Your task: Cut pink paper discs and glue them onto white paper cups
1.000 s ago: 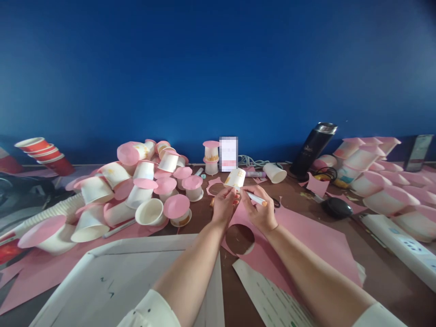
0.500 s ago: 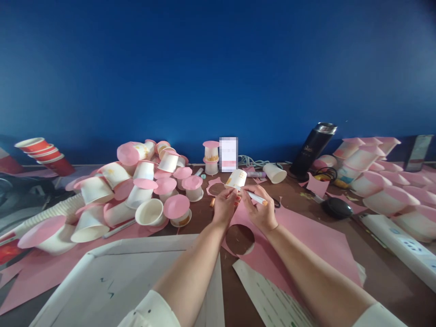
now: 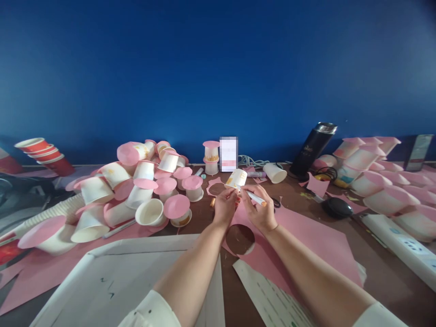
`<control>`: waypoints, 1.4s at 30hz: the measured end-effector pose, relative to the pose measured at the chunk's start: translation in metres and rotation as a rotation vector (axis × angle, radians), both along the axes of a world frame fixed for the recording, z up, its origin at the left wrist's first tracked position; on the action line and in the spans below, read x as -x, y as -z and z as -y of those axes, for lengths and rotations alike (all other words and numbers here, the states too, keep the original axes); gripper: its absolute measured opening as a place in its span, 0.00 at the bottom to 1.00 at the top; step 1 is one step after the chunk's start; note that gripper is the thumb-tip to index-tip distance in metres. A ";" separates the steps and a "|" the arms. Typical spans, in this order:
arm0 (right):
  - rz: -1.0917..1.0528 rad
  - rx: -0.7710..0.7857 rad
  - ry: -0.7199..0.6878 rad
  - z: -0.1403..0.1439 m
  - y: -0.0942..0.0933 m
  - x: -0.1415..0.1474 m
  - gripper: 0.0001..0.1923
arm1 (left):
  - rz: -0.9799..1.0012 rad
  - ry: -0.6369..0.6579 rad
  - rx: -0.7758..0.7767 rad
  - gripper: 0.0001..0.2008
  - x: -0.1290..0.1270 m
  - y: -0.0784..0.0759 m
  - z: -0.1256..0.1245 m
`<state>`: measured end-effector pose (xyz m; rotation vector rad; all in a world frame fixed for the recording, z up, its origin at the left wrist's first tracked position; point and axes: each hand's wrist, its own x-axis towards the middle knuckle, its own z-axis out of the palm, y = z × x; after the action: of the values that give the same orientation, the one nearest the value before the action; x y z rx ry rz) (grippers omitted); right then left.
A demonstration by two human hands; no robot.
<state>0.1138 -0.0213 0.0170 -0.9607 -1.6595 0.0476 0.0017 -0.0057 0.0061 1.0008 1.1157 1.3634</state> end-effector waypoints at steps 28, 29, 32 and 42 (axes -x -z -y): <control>0.002 0.021 0.063 0.002 0.002 0.000 0.05 | 0.213 -0.047 0.116 0.13 0.002 0.003 -0.003; 0.012 0.023 0.055 0.002 0.001 0.000 0.05 | 0.208 -0.045 0.116 0.13 0.002 0.003 -0.003; 0.025 0.020 0.057 0.001 0.002 -0.001 0.05 | 0.203 -0.042 0.107 0.13 0.002 0.002 -0.003; 0.007 0.020 0.058 0.000 0.002 -0.001 0.06 | 0.174 -0.045 0.131 0.11 0.000 0.000 -0.002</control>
<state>0.1146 -0.0216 0.0153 -1.0240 -1.6391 0.0218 0.0014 -0.0036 0.0059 0.7521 1.0862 1.3670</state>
